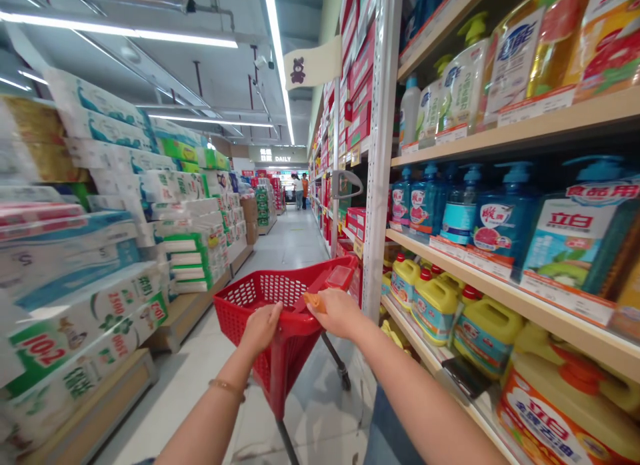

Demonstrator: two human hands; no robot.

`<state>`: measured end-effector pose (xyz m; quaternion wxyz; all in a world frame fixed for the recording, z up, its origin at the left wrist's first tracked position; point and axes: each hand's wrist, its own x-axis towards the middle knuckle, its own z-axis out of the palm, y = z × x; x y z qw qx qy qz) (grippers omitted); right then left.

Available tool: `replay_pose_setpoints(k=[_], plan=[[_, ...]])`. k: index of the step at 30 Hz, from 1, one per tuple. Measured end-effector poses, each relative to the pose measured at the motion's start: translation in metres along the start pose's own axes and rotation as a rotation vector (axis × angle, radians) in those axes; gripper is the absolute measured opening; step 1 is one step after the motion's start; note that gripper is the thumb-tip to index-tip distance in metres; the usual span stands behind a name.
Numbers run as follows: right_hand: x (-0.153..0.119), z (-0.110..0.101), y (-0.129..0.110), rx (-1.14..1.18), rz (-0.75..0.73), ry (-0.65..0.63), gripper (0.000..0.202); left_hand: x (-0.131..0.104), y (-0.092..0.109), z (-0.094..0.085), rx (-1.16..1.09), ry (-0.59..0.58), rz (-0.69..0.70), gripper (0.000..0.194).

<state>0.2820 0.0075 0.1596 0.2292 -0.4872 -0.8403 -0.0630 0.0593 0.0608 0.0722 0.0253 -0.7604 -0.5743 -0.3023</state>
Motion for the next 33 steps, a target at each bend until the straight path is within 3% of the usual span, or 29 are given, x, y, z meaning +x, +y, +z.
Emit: replay_pose_setpoints(k=[4, 9, 12, 15, 18, 21, 24, 29, 31, 33], plan=[[0.007, 0.008, -0.013, -0.108, 0.197, 0.082, 0.03, 0.003, -0.003, 0.01, 0.047, 0.016, -0.054, 0.037], [0.009, 0.02, -0.036, -0.149, 0.021, 0.052, 0.027, 0.003, 0.001, 0.017, 0.086, -0.02, -0.077, 0.032], [0.005, 0.015, -0.02, -0.129, 0.011, 0.05, 0.027, 0.006, -0.005, 0.012, 0.088, -0.054, -0.097, 0.041], [0.004, 0.013, -0.005, -0.123, 0.155, 0.091, 0.024, 0.012, -0.006, 0.012, 0.093, -0.078, -0.129, 0.054], [0.008, 0.025, -0.009, -0.159, 0.224, 0.12, 0.025, 0.018, 0.001, 0.022, 0.107, -0.09, -0.157, 0.059], [0.013, 0.043, -0.02, -0.201, 0.137, 0.087, 0.026, 0.02, 0.007, 0.029, 0.116, -0.108, -0.147, 0.055], [0.015, 0.052, -0.012, -0.182, 0.046, 0.095, 0.023, 0.016, 0.0, 0.025, 0.123, -0.134, -0.101, 0.048], [0.021, 0.051, 0.02, -0.177, 0.212, 0.165, 0.02, 0.01, -0.018, 0.025, 0.181, -0.142, -0.154, 0.05], [0.021, 0.059, 0.021, -0.184, 0.244, 0.19, 0.021, 0.009, -0.015, 0.034, 0.192, -0.144, -0.181, 0.047], [0.021, 0.074, 0.016, -0.162, 0.179, 0.189, 0.024, 0.009, -0.008, 0.044, 0.191, -0.145, -0.193, 0.046]])
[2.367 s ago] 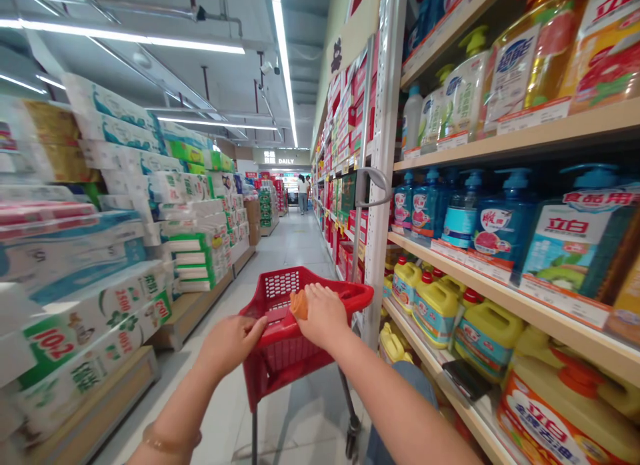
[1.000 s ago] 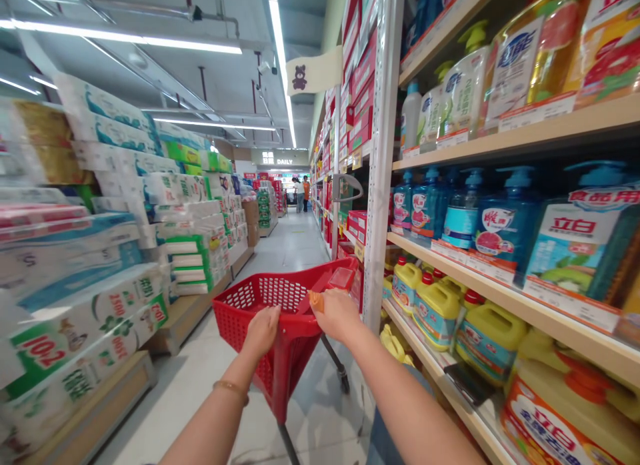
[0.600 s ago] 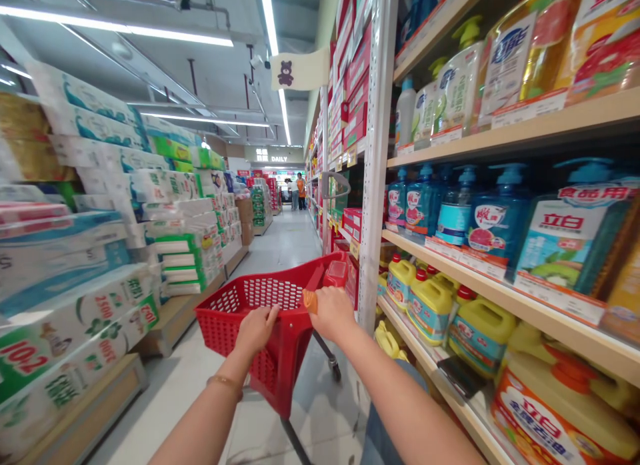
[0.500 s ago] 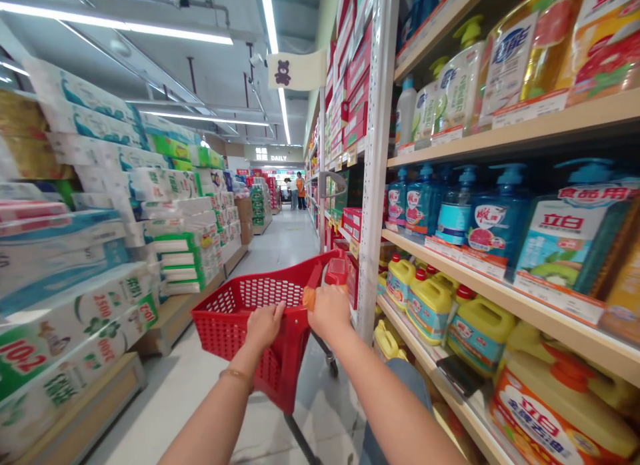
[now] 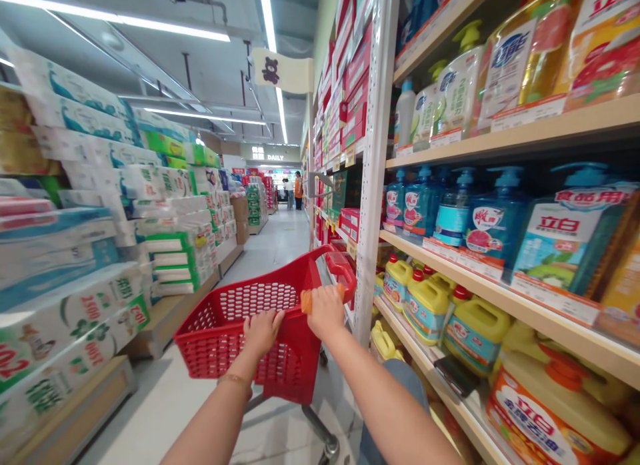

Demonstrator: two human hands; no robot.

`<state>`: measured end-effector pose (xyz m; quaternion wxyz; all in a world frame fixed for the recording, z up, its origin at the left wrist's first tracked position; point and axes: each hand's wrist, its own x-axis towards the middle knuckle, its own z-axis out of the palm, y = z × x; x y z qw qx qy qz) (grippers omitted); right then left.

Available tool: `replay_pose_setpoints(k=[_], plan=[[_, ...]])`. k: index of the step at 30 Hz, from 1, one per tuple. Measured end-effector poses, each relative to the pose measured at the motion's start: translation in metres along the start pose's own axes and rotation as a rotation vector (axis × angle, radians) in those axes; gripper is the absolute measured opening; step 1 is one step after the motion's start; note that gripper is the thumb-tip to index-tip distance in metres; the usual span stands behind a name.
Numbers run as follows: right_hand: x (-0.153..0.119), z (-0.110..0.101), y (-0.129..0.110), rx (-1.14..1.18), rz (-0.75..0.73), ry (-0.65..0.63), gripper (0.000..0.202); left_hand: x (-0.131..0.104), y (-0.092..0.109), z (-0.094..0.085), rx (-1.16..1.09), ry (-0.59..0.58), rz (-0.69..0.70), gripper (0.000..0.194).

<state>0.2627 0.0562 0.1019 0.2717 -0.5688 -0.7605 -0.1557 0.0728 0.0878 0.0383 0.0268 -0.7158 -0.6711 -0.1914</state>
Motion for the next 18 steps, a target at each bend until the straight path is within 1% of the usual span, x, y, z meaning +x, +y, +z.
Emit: replay_pose_setpoints(k=[2, 3, 5, 7, 9, 10, 12, 13, 14, 16, 17, 18], plan=[[-0.005, 0.013, -0.007, 0.057, -0.126, -0.027, 0.03, -0.002, 0.005, 0.004, -0.007, -0.011, 0.025, 0.042], [-0.007, 0.019, -0.008, 0.087, -0.185, -0.046, 0.032, -0.004, 0.004, 0.004, -0.01, -0.021, 0.046, 0.04], [-0.007, 0.026, -0.003, 0.134, -0.246, -0.072, 0.031, -0.009, -0.007, 0.001, -0.006, -0.036, 0.066, 0.037], [-0.003, 0.029, 0.009, 0.153, -0.214, -0.068, 0.029, -0.016, -0.026, -0.004, 0.026, -0.028, 0.032, 0.037], [0.002, 0.031, 0.018, 0.145, -0.127, -0.042, 0.029, -0.022, -0.042, -0.006, 0.083, -0.009, -0.018, 0.038], [0.003, 0.033, 0.019, 0.138, -0.081, -0.03, 0.029, -0.025, -0.047, -0.006, 0.104, -0.009, -0.034, 0.038], [0.003, 0.039, 0.013, 0.145, -0.033, -0.037, 0.027, -0.029, -0.047, -0.004, 0.13, -0.014, -0.058, 0.039], [0.002, 0.044, 0.006, 0.167, -0.051, -0.06, 0.027, -0.03, -0.044, -0.002, 0.136, -0.018, -0.066, 0.039], [-0.001, 0.049, -0.002, 0.199, -0.093, -0.095, 0.027, -0.032, -0.04, -0.001, 0.142, -0.021, -0.066, 0.039], [-0.005, 0.059, -0.016, 0.281, -0.23, -0.17, 0.029, -0.036, -0.034, 0.0, 0.15, -0.029, -0.029, 0.038], [-0.007, 0.063, -0.02, 0.302, -0.257, -0.183, 0.03, -0.039, -0.034, -0.001, 0.15, -0.041, -0.002, 0.038], [-0.007, 0.066, -0.022, 0.304, -0.254, -0.181, 0.03, -0.042, -0.036, -0.002, 0.149, -0.057, 0.019, 0.039]])
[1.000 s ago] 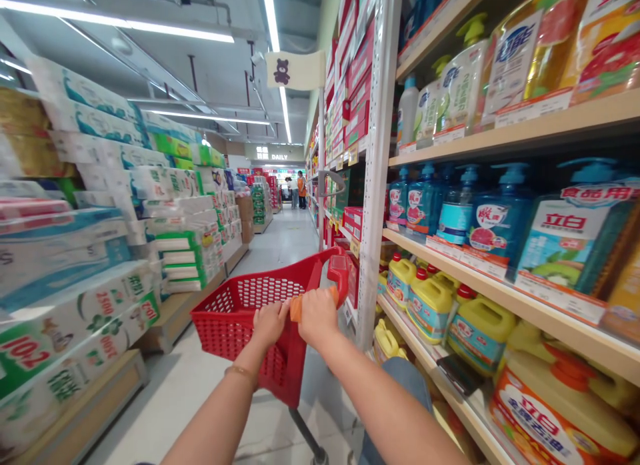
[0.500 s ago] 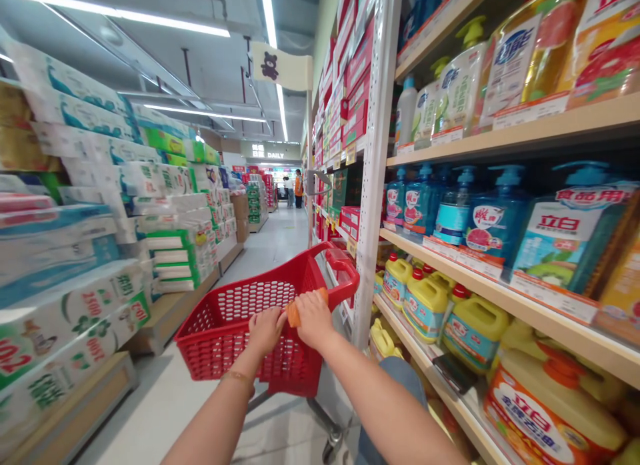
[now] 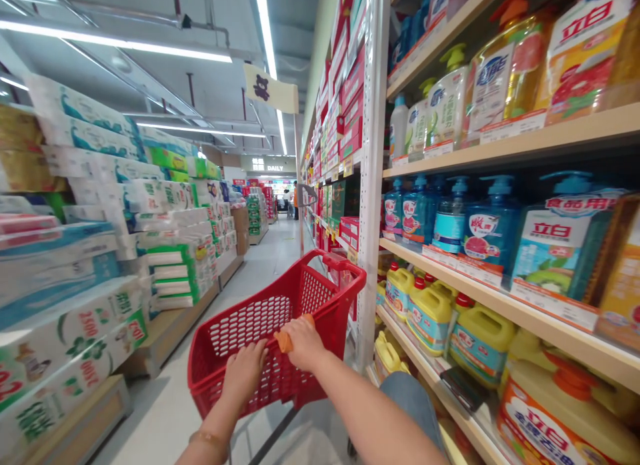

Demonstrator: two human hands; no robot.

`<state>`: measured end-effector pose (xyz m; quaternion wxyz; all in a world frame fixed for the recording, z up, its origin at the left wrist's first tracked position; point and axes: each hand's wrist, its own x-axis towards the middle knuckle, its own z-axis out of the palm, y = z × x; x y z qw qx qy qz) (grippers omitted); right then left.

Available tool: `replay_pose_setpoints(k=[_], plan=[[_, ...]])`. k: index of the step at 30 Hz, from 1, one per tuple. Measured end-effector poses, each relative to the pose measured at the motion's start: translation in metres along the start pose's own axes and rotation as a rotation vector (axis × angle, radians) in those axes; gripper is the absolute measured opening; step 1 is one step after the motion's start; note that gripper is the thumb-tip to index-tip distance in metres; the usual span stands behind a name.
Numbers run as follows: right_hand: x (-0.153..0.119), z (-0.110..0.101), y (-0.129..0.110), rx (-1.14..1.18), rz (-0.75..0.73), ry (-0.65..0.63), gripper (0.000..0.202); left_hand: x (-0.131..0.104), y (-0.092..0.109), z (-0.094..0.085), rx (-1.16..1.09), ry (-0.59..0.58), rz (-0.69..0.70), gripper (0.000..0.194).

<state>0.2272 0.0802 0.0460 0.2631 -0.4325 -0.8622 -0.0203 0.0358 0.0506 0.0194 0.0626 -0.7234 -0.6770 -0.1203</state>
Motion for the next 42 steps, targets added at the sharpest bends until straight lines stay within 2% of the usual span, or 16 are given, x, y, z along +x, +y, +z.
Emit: replay_pose_setpoints(k=[4, 6, 8, 10, 13, 15, 17, 20, 23, 25, 26, 30, 33, 38, 40, 42], plan=[[0.003, 0.0, 0.01, -0.063, 0.169, 0.069, 0.021, -0.02, -0.015, -0.005, 0.004, -0.064, -0.039, 0.042], [0.005, 0.002, 0.01, -0.086, 0.227, 0.076, 0.02, -0.029, -0.014, -0.006, 0.013, -0.073, -0.09, 0.043], [0.005, 0.007, 0.002, -0.094, 0.215, 0.048, 0.02, -0.035, -0.006, -0.003, 0.021, -0.067, -0.124, 0.043], [0.004, 0.013, -0.009, -0.076, 0.12, -0.017, 0.02, -0.038, 0.004, 0.0, -0.005, -0.082, -0.119, 0.043], [0.004, 0.01, -0.017, -0.026, 0.014, -0.137, 0.021, -0.04, 0.006, 0.002, -0.145, -0.12, -0.013, 0.044], [0.005, 0.002, -0.012, -0.03, 0.075, -0.181, 0.027, -0.044, -0.001, 0.002, -0.215, -0.121, 0.097, 0.047], [0.006, -0.004, -0.007, -0.063, 0.175, -0.172, 0.031, -0.05, -0.01, 0.003, -0.212, -0.108, 0.178, 0.054], [0.002, -0.003, -0.011, -0.097, 0.238, -0.138, 0.028, -0.058, -0.013, 0.006, -0.2, -0.056, 0.216, 0.059], [-0.004, 0.006, -0.026, -0.073, 0.101, -0.194, 0.027, -0.061, -0.012, 0.008, -0.253, -0.026, 0.23, 0.056], [-0.005, 0.009, -0.031, -0.05, -0.006, -0.236, 0.03, -0.061, -0.016, 0.006, -0.292, -0.047, 0.277, 0.053], [-0.005, 0.009, -0.03, -0.049, -0.014, -0.234, 0.031, -0.061, -0.02, 0.004, -0.307, -0.065, 0.305, 0.051], [0.001, 0.006, -0.02, -0.085, 0.15, -0.145, 0.029, -0.063, -0.032, 0.004, -0.274, -0.066, 0.341, 0.047], [-0.003, 0.012, -0.022, -0.076, 0.157, -0.127, 0.027, -0.064, -0.026, 0.012, -0.199, -0.012, 0.331, 0.045], [-0.026, 0.015, -0.031, -0.008, -0.115, -0.182, 0.028, -0.07, -0.006, 0.016, -0.156, 0.03, 0.38, 0.042], [-0.031, 0.009, -0.023, -0.015, -0.093, -0.168, 0.028, -0.071, -0.006, 0.012, -0.168, 0.003, 0.421, 0.042], [-0.032, 0.001, -0.011, -0.042, 0.009, -0.133, 0.027, -0.07, -0.011, 0.008, -0.185, -0.008, 0.444, 0.042]])
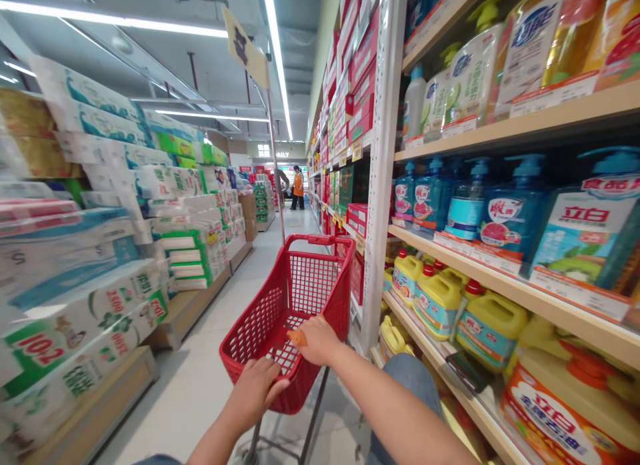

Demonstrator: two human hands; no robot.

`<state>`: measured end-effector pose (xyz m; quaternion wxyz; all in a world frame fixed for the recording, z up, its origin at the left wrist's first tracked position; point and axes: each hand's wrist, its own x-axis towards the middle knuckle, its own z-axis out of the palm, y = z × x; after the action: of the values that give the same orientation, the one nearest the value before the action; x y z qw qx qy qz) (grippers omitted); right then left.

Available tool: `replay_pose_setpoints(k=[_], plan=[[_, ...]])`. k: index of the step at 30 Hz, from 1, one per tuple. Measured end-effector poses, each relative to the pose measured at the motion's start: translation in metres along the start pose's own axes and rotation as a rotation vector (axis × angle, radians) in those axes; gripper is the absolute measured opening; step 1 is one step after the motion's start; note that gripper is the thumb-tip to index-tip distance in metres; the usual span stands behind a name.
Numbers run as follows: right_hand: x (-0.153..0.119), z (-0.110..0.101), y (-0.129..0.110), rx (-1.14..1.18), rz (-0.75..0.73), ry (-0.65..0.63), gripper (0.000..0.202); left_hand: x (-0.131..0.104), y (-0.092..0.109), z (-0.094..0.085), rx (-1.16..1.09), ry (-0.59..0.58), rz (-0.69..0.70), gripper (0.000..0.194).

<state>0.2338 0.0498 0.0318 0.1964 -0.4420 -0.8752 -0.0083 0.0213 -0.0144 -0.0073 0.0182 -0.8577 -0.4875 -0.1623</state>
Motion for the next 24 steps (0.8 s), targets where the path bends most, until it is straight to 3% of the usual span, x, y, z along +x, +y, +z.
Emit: replay_pose_setpoints(k=[3, 5, 9, 12, 16, 20, 24], plan=[[-0.001, -0.006, 0.011, -0.029, 0.15, 0.038, 0.025, -0.002, -0.01, -0.002, -0.005, 0.02, -0.021, 0.041], [-0.007, -0.005, 0.008, -0.041, 0.171, 0.038, 0.022, -0.001, -0.012, 0.002, 0.0, 0.027, -0.041, 0.041], [-0.034, -0.002, -0.009, -0.062, -0.014, -0.039, 0.024, 0.005, -0.008, 0.01, 0.02, 0.05, -0.055, 0.042], [-0.053, -0.006, -0.007, -0.02, -0.092, -0.03, 0.02, 0.007, -0.013, 0.006, -0.004, 0.025, -0.05, 0.043], [-0.055, -0.008, 0.0, -0.018, 0.089, 0.056, 0.017, 0.014, -0.019, 0.001, -0.05, 0.009, -0.022, 0.045], [-0.052, 0.01, -0.019, -0.036, 0.306, 0.129, 0.021, 0.024, -0.005, 0.012, -0.023, 0.045, -0.077, 0.049], [-0.059, 0.022, -0.023, 0.006, 0.299, 0.156, 0.022, 0.023, 0.0, 0.017, -0.015, 0.06, 0.039, 0.036]])
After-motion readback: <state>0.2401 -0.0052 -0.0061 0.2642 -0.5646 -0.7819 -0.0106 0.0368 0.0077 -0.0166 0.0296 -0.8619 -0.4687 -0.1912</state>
